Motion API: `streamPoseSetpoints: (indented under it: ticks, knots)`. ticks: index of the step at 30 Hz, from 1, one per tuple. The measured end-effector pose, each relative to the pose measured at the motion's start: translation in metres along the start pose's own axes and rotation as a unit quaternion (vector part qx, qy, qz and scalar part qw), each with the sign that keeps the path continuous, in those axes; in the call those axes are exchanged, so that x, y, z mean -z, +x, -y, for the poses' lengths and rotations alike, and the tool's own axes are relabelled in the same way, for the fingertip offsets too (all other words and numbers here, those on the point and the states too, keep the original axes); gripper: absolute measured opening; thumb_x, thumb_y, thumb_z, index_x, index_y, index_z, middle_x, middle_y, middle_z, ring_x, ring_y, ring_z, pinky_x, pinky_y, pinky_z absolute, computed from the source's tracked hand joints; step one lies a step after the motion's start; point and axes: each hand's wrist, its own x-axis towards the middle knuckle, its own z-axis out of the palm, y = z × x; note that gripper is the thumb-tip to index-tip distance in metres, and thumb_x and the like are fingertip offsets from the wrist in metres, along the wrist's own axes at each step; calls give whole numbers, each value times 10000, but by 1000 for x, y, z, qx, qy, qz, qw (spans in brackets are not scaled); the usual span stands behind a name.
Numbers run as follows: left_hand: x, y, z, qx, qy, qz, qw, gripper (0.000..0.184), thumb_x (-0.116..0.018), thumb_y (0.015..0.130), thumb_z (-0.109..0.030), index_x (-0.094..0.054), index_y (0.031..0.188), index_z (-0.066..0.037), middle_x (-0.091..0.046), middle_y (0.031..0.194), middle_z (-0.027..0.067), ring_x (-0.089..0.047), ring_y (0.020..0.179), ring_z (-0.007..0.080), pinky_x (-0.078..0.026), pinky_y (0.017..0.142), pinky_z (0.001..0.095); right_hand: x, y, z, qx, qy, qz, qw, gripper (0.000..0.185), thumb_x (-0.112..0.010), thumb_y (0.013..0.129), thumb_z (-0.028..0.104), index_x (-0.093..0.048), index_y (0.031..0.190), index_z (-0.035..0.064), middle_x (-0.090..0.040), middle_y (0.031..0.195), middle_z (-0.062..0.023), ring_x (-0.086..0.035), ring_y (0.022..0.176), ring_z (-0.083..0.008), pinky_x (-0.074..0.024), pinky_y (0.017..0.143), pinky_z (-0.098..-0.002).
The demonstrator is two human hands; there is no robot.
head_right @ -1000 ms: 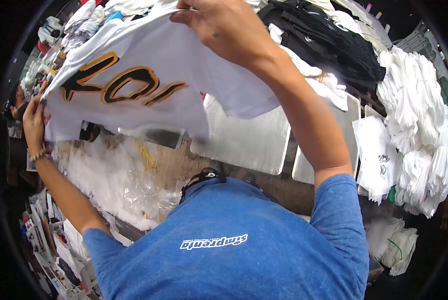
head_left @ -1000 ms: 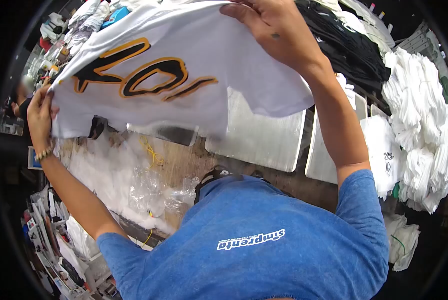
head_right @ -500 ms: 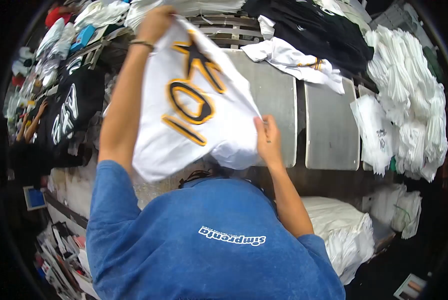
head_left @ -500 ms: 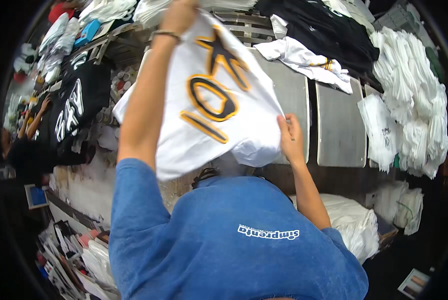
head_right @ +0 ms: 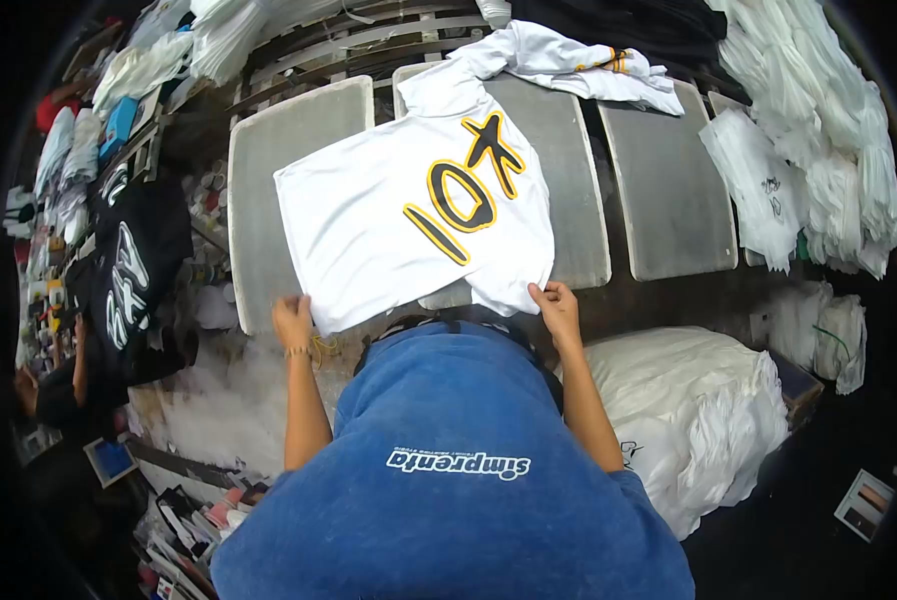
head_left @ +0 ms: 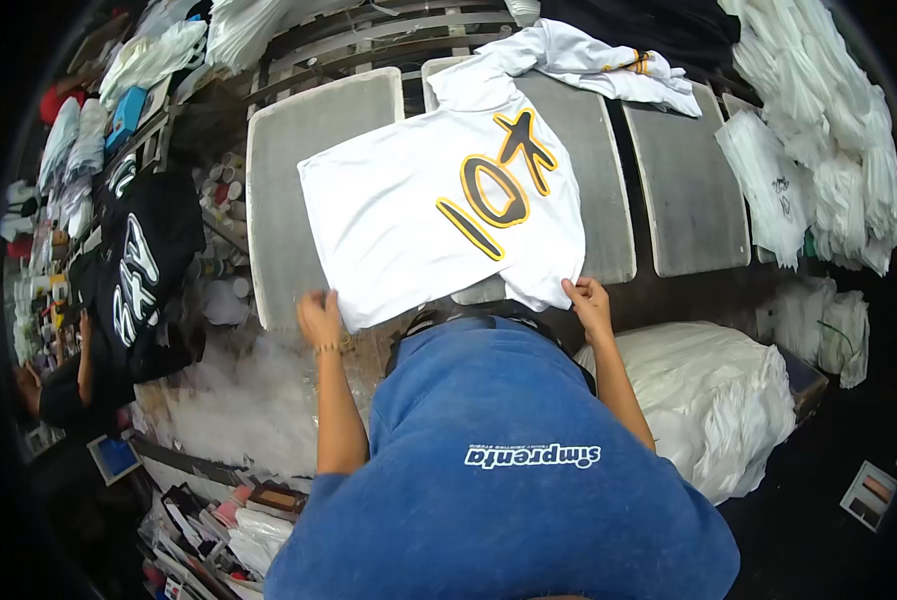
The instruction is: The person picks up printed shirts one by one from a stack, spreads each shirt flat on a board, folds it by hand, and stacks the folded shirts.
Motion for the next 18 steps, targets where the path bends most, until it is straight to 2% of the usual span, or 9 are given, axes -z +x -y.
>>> streamPoseSetpoints:
  ticks: [1,5,7,10,11,13,14,17,18]
  knots:
    - [7,-19,14,47,-12,4,999,408,-781,784,-292,-618,1008,8,-653,931,179,-644,850,320,-506,758,417,0,0,-2,12,-33,24,999,353,-775,854,263,-577,1033,32,-552,719,23,-472,652,-49,-368,574,-219]
    - [6,-73,24,79,-102,22,991,453,-759,838,-314,-552,1069,16,-642,881,140,-661,759,253,-520,674,358,5,8,-2,79,-45,22,996,274,-741,880,239,-572,971,43,-525,732,31,-439,668,-45,-348,587,-226]
    - [-14,-77,17,183,-364,-5,913,457,-726,885,-321,-507,1110,11,-633,834,110,-657,687,190,-526,596,302,3,5,17,101,56,18,993,245,-701,913,244,-551,931,52,-498,740,34,-423,675,-49,-339,579,-230]
    - [-24,-80,2,233,-419,-40,877,386,-729,892,-246,-512,1078,13,-636,818,98,-647,646,159,-514,524,257,3,11,0,92,12,19,996,264,-679,929,256,-536,965,36,-515,767,16,-444,690,-65,-361,590,-238]
    - [-26,-81,2,232,-421,-37,876,386,-729,892,-246,-512,1078,13,-636,818,98,-647,646,159,-514,524,257,0,14,-12,94,-10,13,995,286,-684,925,258,-537,997,23,-551,784,-1,-478,709,-73,-383,602,-239]
    - [-27,-79,19,202,-397,-18,895,363,-755,864,-153,-513,1076,15,-641,815,96,-642,636,149,-514,507,248,-4,-8,4,15,15,64,998,371,-735,875,204,-542,1095,-24,-683,921,-119,-609,772,-134,-479,680,-277]
    - [-19,-77,27,186,-413,-18,892,349,-758,846,-77,-513,1076,17,-651,837,103,-643,638,146,-521,511,240,-2,-14,6,25,21,78,996,353,-734,868,179,-546,1085,-26,-684,911,-115,-610,754,-137,-483,674,-281]
    - [16,-71,20,133,-415,-36,899,354,-769,843,-103,-523,1075,1,-657,810,90,-659,635,181,-542,536,258,11,-16,1,49,34,92,994,340,-779,813,201,-587,993,-15,-687,832,-106,-625,719,-145,-491,649,-289]
    - [21,-70,20,152,-409,-7,900,366,-761,846,-88,-505,1095,-7,-651,820,84,-654,639,165,-554,558,265,18,-10,-1,46,-106,106,988,371,-804,782,255,-599,951,-5,-677,790,-103,-629,695,-157,-494,638,-300]
